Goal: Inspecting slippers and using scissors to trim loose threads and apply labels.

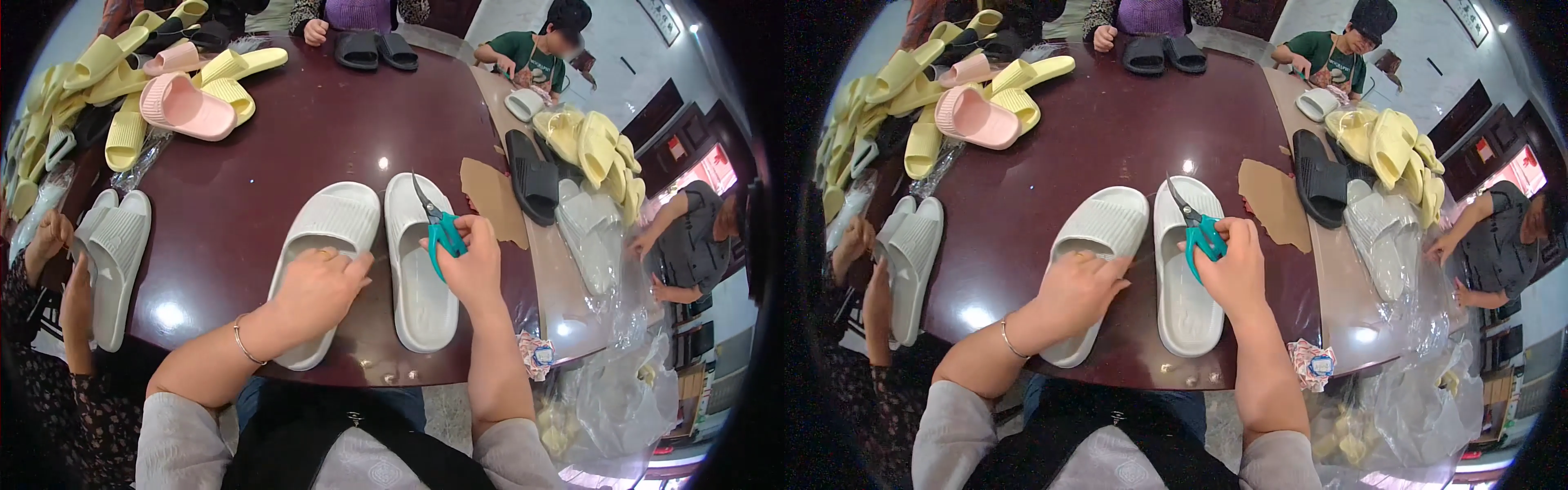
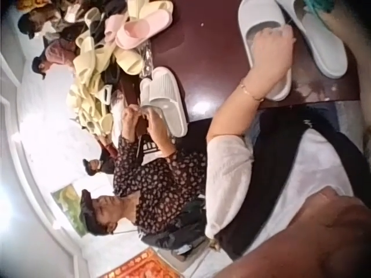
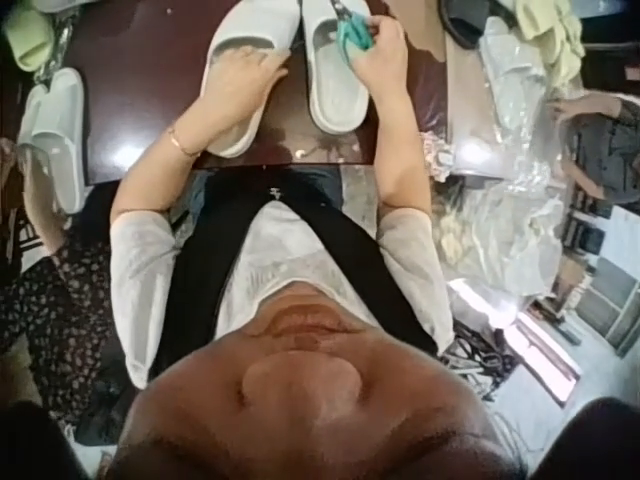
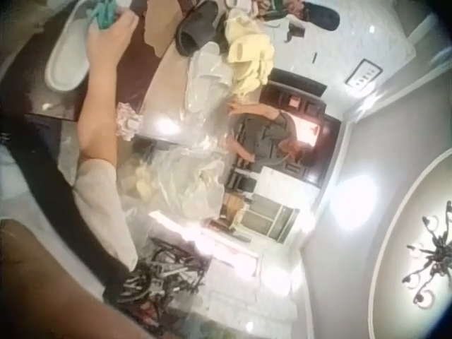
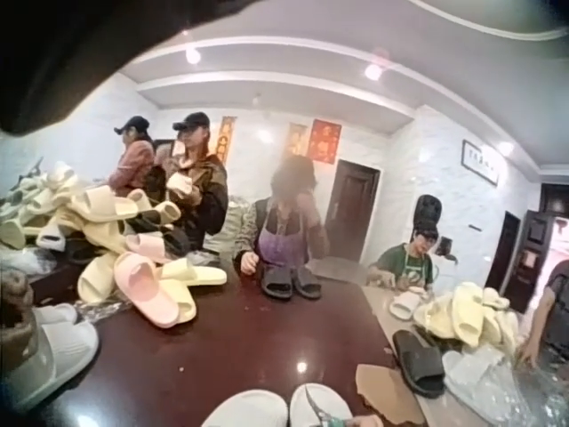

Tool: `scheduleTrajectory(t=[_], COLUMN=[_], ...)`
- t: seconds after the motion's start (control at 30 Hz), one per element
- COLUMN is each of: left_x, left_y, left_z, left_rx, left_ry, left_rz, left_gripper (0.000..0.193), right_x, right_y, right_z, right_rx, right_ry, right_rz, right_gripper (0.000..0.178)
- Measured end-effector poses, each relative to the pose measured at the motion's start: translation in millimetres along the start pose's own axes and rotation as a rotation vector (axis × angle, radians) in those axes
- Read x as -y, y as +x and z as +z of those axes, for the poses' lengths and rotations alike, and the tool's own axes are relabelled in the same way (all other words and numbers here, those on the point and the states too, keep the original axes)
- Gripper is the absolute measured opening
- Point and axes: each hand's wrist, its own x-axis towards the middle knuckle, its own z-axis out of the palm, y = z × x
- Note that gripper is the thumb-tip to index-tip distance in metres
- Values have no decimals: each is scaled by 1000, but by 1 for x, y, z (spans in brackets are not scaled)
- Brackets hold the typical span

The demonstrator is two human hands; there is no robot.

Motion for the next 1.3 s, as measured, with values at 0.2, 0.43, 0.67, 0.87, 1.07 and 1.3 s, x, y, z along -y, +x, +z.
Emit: scheduleTrajectory(t=[0.2, 0.43, 0.67, 0.87, 1.07, 1.3], left_x=[19, 27, 27, 29, 32, 44], left_y=[3, 8, 3, 0, 0, -8], left_z=[-8, -13, -10, -10, -25, -72], left_rx=[-230, -331, -430, -496, -599, -542], left_ry=[-236, -1074, -1141, -1124, -1293, -2242], left_rz=[-119, -538, -476, -437, -322, -237], left_gripper=[14, 14, 17, 17, 15, 17], right_x=[21, 30, 31, 25, 12, -2], right_y=[-5, -12, -13, -19, -13, -5], right_z=[-10, -16, -11, -7, -4, -6], right_rx=[75, 237, 186, 130, -84, -159], right_ry=[21, -10, -168, -218, -132, -175], right_rz=[-62, -300, -378, -269, -240, -272], right_gripper=[53, 53, 49, 45, 42, 41])
